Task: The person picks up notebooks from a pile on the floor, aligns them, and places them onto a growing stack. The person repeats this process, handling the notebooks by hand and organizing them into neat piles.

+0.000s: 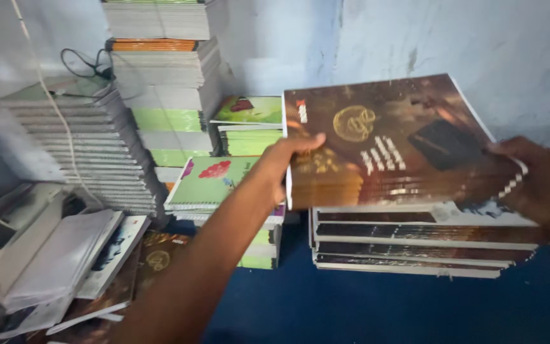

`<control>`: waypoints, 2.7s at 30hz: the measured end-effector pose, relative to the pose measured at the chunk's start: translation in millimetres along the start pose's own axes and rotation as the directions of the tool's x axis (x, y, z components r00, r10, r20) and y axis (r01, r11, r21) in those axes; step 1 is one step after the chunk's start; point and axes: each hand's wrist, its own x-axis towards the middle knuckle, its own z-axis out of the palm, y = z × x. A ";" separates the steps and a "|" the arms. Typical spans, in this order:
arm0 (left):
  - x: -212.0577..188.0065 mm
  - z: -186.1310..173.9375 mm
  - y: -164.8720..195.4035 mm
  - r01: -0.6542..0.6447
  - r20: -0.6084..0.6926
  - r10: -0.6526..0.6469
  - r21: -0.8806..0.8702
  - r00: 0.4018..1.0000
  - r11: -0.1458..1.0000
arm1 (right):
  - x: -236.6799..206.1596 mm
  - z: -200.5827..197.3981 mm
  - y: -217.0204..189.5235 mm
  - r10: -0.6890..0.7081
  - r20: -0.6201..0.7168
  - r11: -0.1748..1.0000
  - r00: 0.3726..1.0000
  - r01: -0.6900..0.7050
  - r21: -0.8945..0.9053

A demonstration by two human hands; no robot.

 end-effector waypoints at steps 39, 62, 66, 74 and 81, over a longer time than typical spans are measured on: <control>257.7 -12.3 -7.5 0.063 -0.044 -0.058 0.116 0.997 0.991 | 144.7 32.5 30.5 -0.839 0.024 0.254 0.544 0.430 -0.866; 190.8 19.6 -98.5 -0.720 -0.070 0.974 0.663 0.215 0.206 | 127.0 96.4 97.2 -0.871 0.345 -0.159 0.349 0.465 -0.871; 146.9 38.6 -122.1 -0.360 0.529 0.745 0.842 0.406 -0.401 | 112.8 91.7 84.1 -0.860 0.371 -0.167 0.351 0.493 -0.854; 129.9 27.7 -122.7 -0.108 0.469 0.681 0.858 0.563 -0.502 | 78.0 115.2 68.9 -0.791 0.393 -0.153 0.469 0.471 -0.869; 90.7 27.9 -105.3 -0.292 0.470 0.597 0.880 0.650 -0.375 | 48.0 120.4 44.2 -0.734 0.368 -0.054 0.571 0.491 -0.870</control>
